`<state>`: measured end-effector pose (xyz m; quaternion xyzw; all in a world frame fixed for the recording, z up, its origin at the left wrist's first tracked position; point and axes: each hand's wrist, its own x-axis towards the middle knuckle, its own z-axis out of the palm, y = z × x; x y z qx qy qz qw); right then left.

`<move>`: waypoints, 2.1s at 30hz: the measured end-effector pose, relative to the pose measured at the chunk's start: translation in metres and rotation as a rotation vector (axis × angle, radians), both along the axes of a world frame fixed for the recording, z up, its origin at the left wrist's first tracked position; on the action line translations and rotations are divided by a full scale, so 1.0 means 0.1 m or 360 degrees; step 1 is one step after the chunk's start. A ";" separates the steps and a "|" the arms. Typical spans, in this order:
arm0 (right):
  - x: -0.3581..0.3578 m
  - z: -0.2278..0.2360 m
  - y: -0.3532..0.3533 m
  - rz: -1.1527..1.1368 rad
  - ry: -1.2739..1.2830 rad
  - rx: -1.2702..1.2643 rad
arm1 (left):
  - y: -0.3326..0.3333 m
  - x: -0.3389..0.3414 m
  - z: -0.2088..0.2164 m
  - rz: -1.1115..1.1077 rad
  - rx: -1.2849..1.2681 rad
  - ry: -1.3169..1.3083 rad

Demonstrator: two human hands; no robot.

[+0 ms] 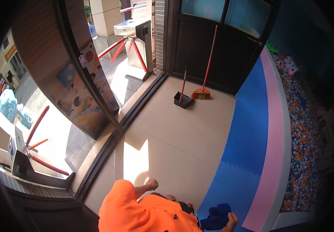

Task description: The person wipes a metal turnstile and a glass door with a blue cloth. They then walk into a play area and wipe the padded edge of a ball pit with the same cloth.

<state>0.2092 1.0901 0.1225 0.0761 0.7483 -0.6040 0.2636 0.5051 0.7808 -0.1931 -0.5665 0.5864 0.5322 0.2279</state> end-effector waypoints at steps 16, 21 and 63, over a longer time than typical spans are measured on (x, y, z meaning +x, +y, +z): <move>-1.52 -0.36 -0.80 0.0740 -0.0259 -0.0299 | 0.25 -1.61 1.02 0.0528 0.0046 0.0614; -2.02 -0.36 -0.67 0.0726 -0.0343 -0.0405 | 0.14 -2.57 1.54 0.0323 0.0186 0.1031; -1.71 -0.53 -1.65 -0.0454 0.0131 -0.0768 | -0.40 -5.01 2.69 -0.1085 0.1252 0.1223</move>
